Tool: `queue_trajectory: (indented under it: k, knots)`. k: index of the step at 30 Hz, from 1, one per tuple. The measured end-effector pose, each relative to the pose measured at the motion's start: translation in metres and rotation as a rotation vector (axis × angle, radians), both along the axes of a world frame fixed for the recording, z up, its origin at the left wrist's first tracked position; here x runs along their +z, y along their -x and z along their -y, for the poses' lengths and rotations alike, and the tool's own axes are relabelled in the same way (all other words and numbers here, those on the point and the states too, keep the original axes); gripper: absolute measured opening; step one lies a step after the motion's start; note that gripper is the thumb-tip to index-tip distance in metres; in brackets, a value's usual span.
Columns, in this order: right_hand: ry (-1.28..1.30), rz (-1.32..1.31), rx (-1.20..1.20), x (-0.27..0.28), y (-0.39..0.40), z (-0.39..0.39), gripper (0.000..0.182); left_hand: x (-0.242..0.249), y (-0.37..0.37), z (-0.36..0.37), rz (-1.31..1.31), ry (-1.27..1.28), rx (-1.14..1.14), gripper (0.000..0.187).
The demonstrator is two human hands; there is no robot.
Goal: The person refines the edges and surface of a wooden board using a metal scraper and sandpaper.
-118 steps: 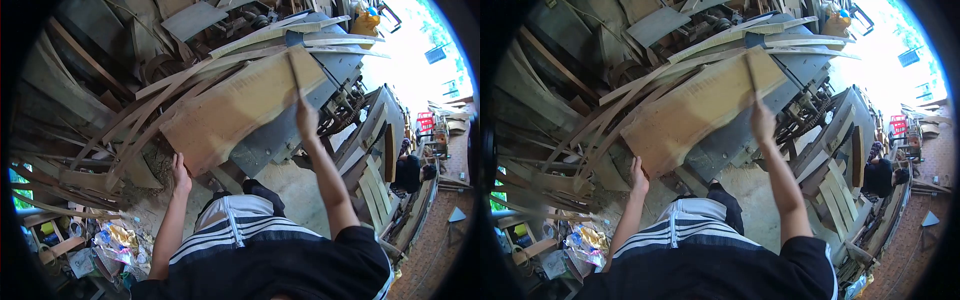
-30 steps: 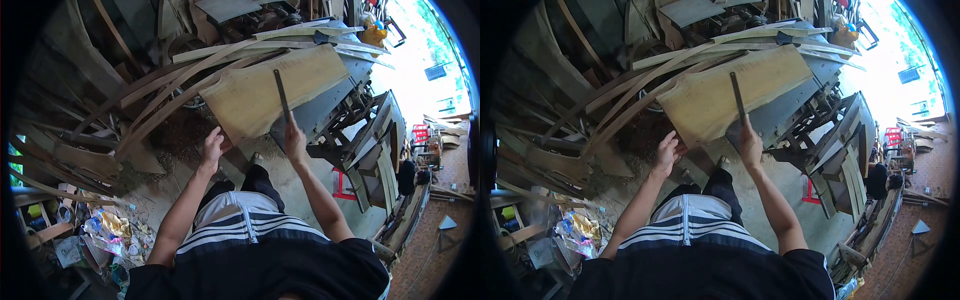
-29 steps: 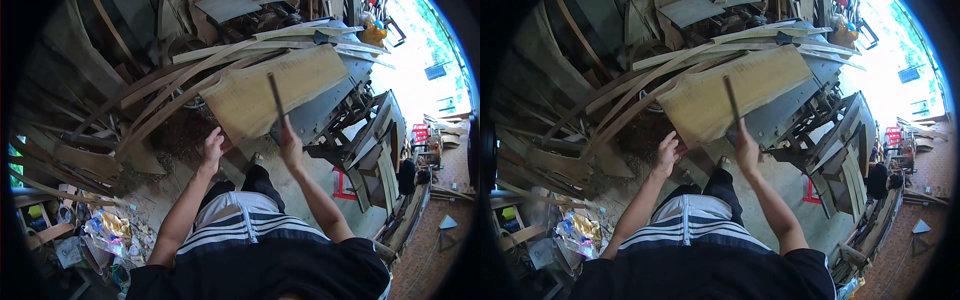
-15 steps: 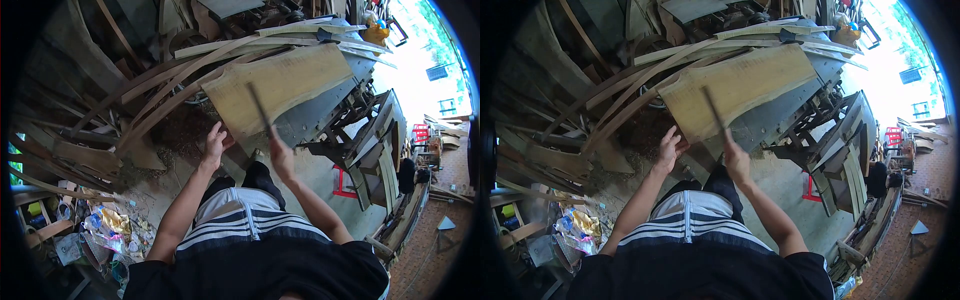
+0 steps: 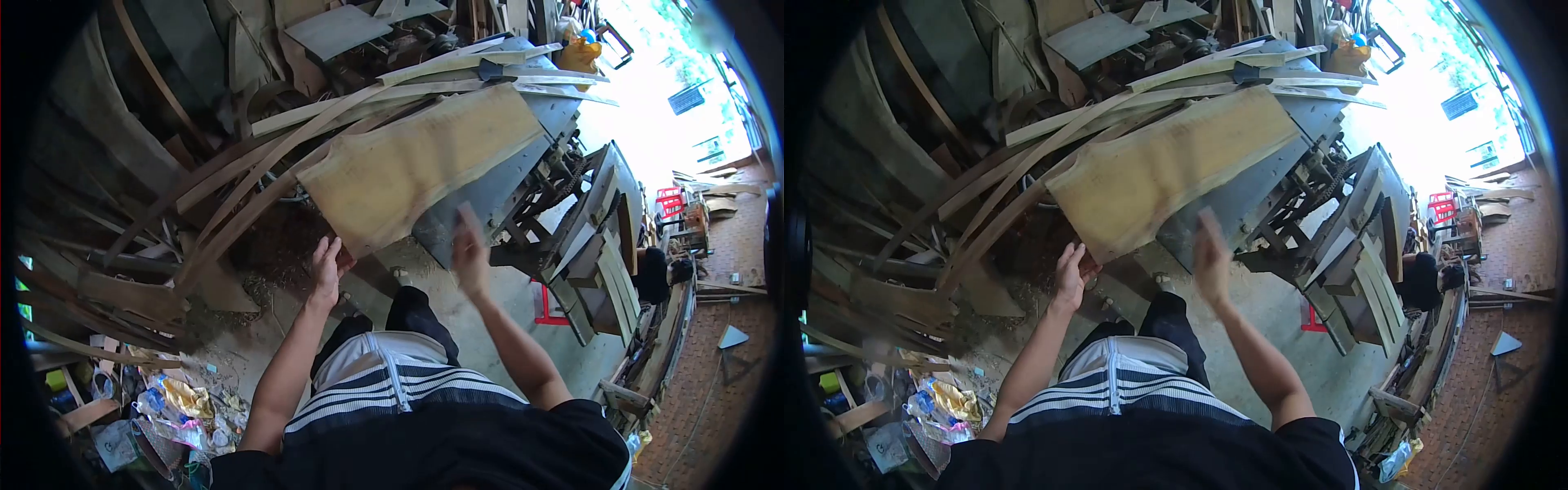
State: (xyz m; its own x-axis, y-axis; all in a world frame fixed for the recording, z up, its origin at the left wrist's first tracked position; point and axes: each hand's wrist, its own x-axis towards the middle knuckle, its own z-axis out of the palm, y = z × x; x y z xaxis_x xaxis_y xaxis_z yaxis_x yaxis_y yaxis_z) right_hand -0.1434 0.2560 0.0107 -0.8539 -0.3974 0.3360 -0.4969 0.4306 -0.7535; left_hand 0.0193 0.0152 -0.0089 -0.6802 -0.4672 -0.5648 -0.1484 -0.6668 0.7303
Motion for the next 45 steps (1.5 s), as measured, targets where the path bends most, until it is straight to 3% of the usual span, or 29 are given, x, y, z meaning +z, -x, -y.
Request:
queue_trajectory:
  k: [2,4,6,8,12,13,14,15,17,19,21,26,27,28,30,31,34,35,37,38,39,40,42,43,45]
  knots:
    - [0.454,0.420,-0.274,0.023,0.062,-0.012,0.044,-0.009,0.002,-0.002,-0.017,-0.005,0.007,0.030]
    - [0.664,0.380,-0.484,0.029,0.130,-0.026,0.037,-0.008,0.007,-0.005,-0.030,-0.041,0.034,0.023]
    - [0.676,0.392,-0.565,0.007,0.207,-0.061,0.026,-0.006,0.010,-0.007,-0.034,-0.020,0.063,0.020]
    - [0.641,0.436,-0.597,-0.013,0.268,-0.089,0.016,-0.007,0.010,-0.011,-0.024,-0.004,0.100,0.018]
    - [0.287,0.443,-0.508,-0.009,0.333,-0.119,0.014,-0.010,0.014,-0.024,0.029,0.032,0.158,0.010]
    - [-0.175,-0.250,-0.304,-0.095,0.414,-0.170,0.018,-0.003,0.017,-0.029,0.055,0.033,0.194,0.010]
    - [0.373,0.488,-0.429,-0.009,0.364,-0.121,0.022,0.002,0.019,-0.033,0.084,0.033,0.232,0.011]
    - [0.408,0.595,-0.255,-0.015,0.387,-0.134,0.024,0.006,0.022,-0.036,0.091,0.039,0.263,0.013]
    - [0.471,0.578,-0.222,-0.022,0.417,-0.134,0.026,0.004,0.026,-0.039,0.127,0.043,0.278,0.012]
    - [0.325,0.610,-0.144,-0.026,0.450,-0.143,0.031,-0.005,0.030,-0.041,0.138,0.043,0.315,0.013]
    - [0.242,0.638,-0.123,-0.040,0.475,-0.156,0.035,-0.007,0.034,-0.045,0.137,0.046,0.315,0.027]
    - [-0.295,0.004,-0.165,-0.045,0.516,-0.132,0.056,-0.001,0.048,-0.056,0.213,0.049,0.422,0.041]
    - [0.032,0.295,-0.085,-0.045,0.518,-0.119,0.055,0.005,0.050,-0.058,0.262,0.061,0.446,0.045]
    - [0.031,0.301,-0.074,-0.035,0.514,-0.105,0.055,0.009,0.053,-0.060,0.313,0.073,0.470,0.050]
    - [-0.228,0.484,0.046,-0.011,0.508,-0.083,0.052,0.006,0.054,-0.060,0.304,0.193,0.476,0.054]
    - [-0.283,0.143,0.237,-0.031,0.526,-0.078,0.047,0.002,0.054,-0.058,0.289,0.314,0.469,0.058]
    - [-0.352,0.098,0.254,-0.027,0.509,-0.047,0.043,-0.025,0.049,-0.038,0.232,0.468,0.400,0.059]
    - [-0.403,0.104,0.160,-0.023,0.500,-0.043,0.042,-0.030,0.050,-0.033,0.238,0.469,0.399,0.059]
    - [-0.342,0.176,0.124,-0.028,0.504,-0.040,0.044,-0.039,0.052,-0.029,0.300,0.432,0.413,0.054]
    - [-0.278,0.239,0.086,-0.024,0.499,-0.039,0.045,-0.021,0.056,-0.031,0.303,0.426,0.406,0.054]
    - [-0.157,0.410,0.016,-0.021,0.492,-0.040,0.051,0.000,0.058,-0.031,0.318,0.278,0.406,0.054]
    - [-0.160,0.412,0.006,-0.013,0.479,-0.040,0.051,0.015,0.060,-0.032,0.332,0.131,0.402,0.054]
    - [0.136,0.528,-0.104,0.004,0.456,-0.045,0.053,-0.003,0.047,-0.033,0.263,0.118,0.425,0.057]
    - [0.133,0.519,-0.123,0.015,0.451,-0.049,0.053,-0.011,0.044,-0.033,0.192,0.102,0.461,0.059]
    - [0.276,0.434,-0.133,0.037,0.449,-0.056,0.053,0.028,0.053,-0.037,0.089,0.149,0.488,0.062]
